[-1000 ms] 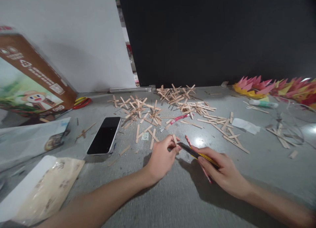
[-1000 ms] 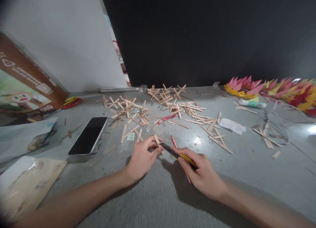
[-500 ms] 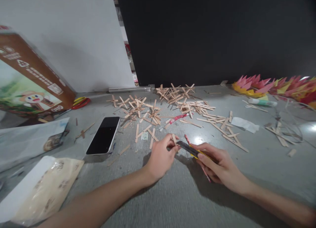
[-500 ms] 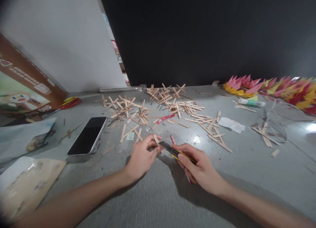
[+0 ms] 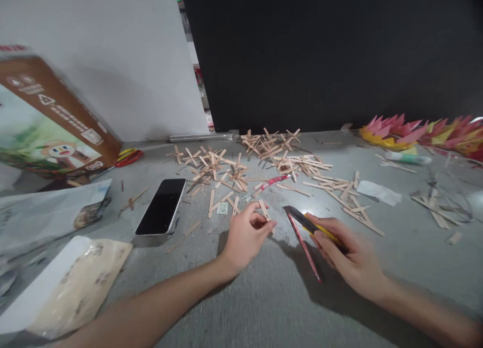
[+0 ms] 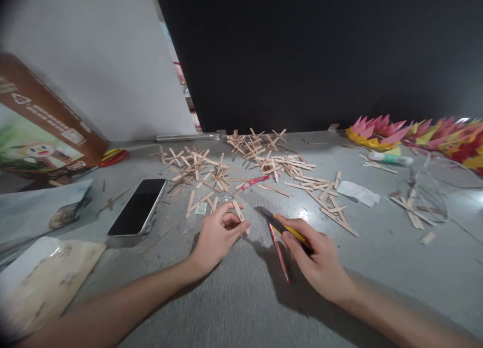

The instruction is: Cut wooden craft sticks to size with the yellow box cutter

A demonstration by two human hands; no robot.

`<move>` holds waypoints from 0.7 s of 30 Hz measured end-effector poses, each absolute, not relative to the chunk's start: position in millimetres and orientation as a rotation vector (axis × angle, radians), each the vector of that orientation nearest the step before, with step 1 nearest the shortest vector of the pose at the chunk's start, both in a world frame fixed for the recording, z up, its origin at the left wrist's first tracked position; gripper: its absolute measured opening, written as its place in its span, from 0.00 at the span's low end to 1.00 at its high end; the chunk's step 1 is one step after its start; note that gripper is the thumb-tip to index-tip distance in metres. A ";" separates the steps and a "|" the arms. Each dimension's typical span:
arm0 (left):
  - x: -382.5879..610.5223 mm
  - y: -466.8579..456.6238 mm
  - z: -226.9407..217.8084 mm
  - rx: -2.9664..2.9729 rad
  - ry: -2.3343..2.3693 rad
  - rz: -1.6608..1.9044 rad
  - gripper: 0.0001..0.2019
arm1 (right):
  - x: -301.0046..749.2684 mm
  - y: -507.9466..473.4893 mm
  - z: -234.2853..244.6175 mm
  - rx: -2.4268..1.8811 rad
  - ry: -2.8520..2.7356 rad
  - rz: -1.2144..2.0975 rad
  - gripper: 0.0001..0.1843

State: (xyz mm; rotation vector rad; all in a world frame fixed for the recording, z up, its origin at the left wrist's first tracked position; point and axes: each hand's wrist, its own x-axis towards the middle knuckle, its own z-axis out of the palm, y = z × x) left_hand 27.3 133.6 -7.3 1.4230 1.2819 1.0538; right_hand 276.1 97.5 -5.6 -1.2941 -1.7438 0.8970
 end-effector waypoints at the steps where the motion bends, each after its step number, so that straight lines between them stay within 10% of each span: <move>1: 27.9 133.3 -7.2 1.419 1.269 1.052 0.10 | 275.1 97.9 -6.7 -1.266 -1.802 0.864 0.18; 21: 31.1 129.8 -2.1 1.477 1.228 1.030 0.06 | 267.6 99.5 -13.2 -1.183 -2.039 1.006 0.20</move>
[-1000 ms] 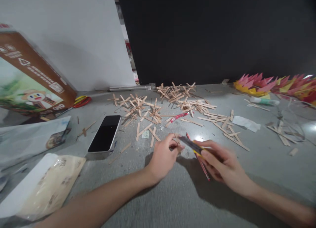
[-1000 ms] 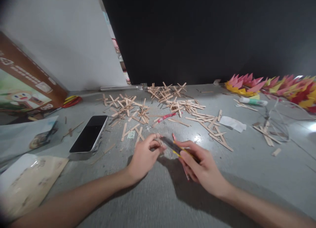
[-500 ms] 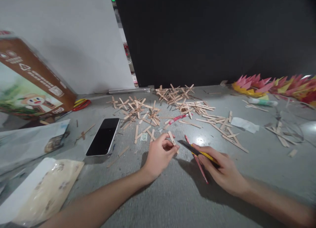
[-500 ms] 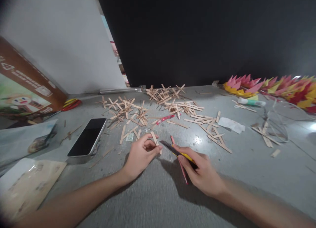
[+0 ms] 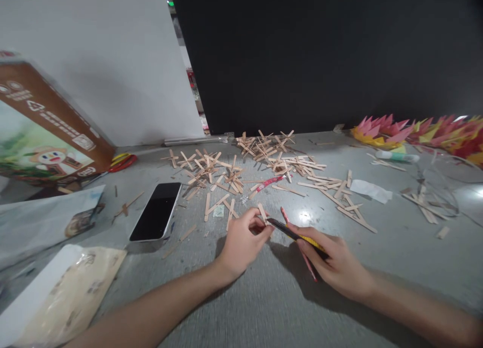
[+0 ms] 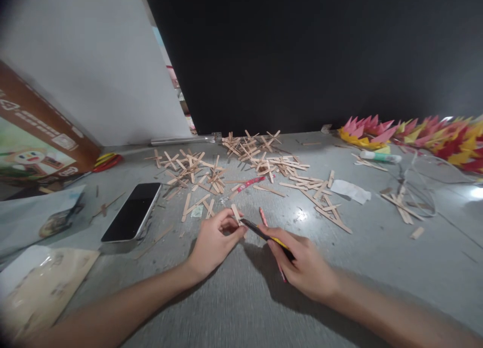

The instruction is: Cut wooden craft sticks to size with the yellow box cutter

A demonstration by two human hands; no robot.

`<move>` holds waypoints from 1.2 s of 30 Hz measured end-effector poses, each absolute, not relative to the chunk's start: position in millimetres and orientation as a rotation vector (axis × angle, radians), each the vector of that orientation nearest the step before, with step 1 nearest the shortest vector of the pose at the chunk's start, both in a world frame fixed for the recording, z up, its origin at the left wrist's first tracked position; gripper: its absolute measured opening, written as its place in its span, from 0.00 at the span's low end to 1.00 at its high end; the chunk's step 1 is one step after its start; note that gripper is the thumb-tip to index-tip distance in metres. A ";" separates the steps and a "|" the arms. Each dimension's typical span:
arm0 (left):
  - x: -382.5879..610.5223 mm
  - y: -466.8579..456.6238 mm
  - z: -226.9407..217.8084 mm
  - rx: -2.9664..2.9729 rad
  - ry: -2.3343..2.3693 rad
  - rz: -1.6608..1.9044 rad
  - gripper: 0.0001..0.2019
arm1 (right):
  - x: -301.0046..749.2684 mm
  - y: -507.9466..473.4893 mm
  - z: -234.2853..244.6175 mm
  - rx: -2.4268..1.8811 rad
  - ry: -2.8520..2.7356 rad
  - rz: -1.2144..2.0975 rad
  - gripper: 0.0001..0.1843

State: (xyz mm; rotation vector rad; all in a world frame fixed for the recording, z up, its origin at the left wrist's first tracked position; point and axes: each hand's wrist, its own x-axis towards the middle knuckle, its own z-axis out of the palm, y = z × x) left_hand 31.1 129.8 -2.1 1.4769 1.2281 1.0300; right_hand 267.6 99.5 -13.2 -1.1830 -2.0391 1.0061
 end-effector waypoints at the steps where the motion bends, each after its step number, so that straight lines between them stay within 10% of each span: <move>1: 31.1 129.7 -2.3 1.490 1.234 1.028 0.05 | 267.4 99.2 -13.0 -1.180 -2.034 1.024 0.20; 21: 29.6 132.5 -6.2 1.460 1.211 0.993 0.09 | 272.5 123.3 5.7 -1.134 -1.079 2.015 0.26; 30: 26.9 136.2 -6.8 1.401 1.172 0.978 0.10 | 268.2 130.4 12.6 -1.123 -2.020 0.802 0.14; 36: 25.7 135.9 -7.2 1.512 1.142 0.946 0.06 | 241.8 161.4 3.6 -0.993 -2.136 0.627 0.08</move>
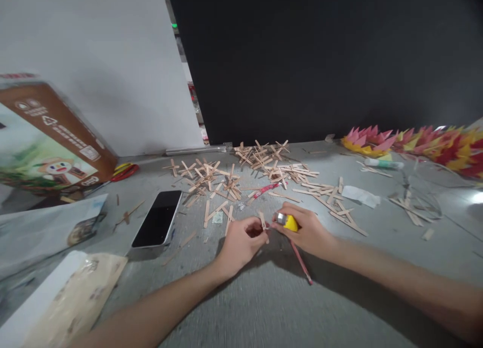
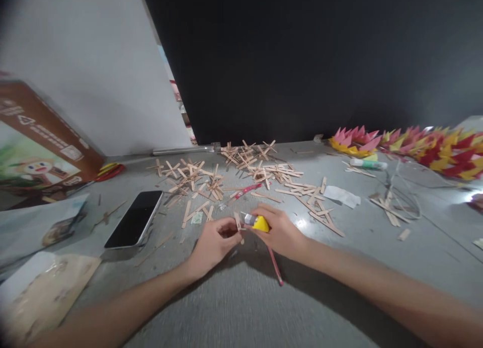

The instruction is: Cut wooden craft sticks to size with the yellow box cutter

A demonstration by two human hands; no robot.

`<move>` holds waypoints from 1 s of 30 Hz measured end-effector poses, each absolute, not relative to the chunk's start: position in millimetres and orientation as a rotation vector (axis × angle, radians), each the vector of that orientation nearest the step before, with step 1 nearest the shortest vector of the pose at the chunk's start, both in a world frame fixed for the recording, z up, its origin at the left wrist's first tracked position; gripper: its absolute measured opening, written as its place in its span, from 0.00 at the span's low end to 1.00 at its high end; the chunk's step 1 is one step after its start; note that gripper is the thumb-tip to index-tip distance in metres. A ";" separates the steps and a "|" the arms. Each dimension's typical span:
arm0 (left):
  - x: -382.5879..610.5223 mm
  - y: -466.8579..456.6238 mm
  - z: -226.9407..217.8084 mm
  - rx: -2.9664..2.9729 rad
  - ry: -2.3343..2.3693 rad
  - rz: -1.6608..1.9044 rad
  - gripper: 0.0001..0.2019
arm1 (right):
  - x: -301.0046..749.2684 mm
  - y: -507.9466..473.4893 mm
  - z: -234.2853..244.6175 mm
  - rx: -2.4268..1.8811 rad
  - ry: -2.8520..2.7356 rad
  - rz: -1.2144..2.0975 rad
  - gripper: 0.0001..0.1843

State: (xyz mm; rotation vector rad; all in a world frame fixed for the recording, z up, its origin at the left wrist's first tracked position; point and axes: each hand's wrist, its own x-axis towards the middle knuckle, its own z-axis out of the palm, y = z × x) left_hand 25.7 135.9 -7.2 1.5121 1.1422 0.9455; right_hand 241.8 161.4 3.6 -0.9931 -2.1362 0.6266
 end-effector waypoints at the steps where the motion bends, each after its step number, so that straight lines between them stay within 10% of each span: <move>1: 25.6 135.7 -7.3 1.520 1.142 0.944 0.06 | 236.9 164.6 0.2 -0.983 -2.119 0.627 0.09; 30: 28.7 129.0 -2.9 1.674 0.939 1.028 0.06 | 215.2 130.6 4.1 -1.073 -2.454 -0.044 0.13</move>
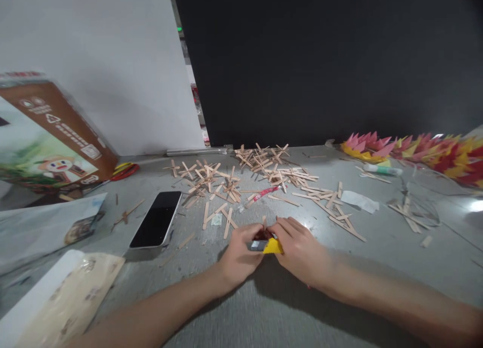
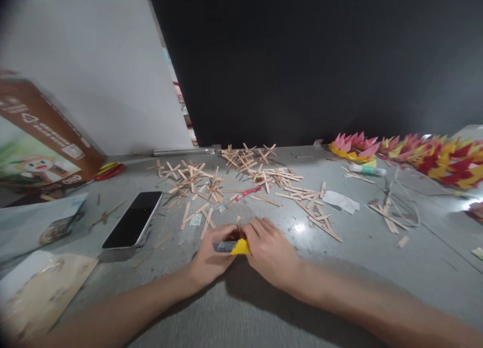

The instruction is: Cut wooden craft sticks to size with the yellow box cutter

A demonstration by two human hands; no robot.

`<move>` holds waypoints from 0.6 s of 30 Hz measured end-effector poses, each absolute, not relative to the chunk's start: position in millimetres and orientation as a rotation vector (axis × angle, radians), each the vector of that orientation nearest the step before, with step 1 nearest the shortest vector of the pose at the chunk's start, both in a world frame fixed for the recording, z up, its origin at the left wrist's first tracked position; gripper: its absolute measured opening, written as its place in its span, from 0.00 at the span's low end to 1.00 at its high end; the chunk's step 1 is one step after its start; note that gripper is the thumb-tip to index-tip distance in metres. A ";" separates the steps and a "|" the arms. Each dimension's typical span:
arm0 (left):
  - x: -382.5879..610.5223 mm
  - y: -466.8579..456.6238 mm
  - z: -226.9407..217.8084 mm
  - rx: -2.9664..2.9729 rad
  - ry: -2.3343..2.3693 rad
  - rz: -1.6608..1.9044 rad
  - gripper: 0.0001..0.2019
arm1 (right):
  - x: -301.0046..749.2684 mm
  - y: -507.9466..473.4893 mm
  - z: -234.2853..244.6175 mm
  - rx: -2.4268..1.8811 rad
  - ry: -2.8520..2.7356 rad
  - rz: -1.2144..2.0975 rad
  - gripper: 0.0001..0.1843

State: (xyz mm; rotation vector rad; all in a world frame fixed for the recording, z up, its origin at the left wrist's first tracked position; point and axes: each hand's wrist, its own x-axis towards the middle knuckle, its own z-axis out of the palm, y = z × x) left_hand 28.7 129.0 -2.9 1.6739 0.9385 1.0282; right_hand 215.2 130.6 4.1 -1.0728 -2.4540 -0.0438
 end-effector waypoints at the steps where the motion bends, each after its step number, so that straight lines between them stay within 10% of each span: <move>1: 28.9 128.3 -2.8 1.686 0.951 1.029 0.07 | 214.9 129.4 4.1 -1.085 -2.463 -0.050 0.14; 18: 29.3 123.7 -17.9 1.748 1.024 0.998 0.08 | 212.7 125.1 9.2 -1.088 -2.475 -0.056 0.16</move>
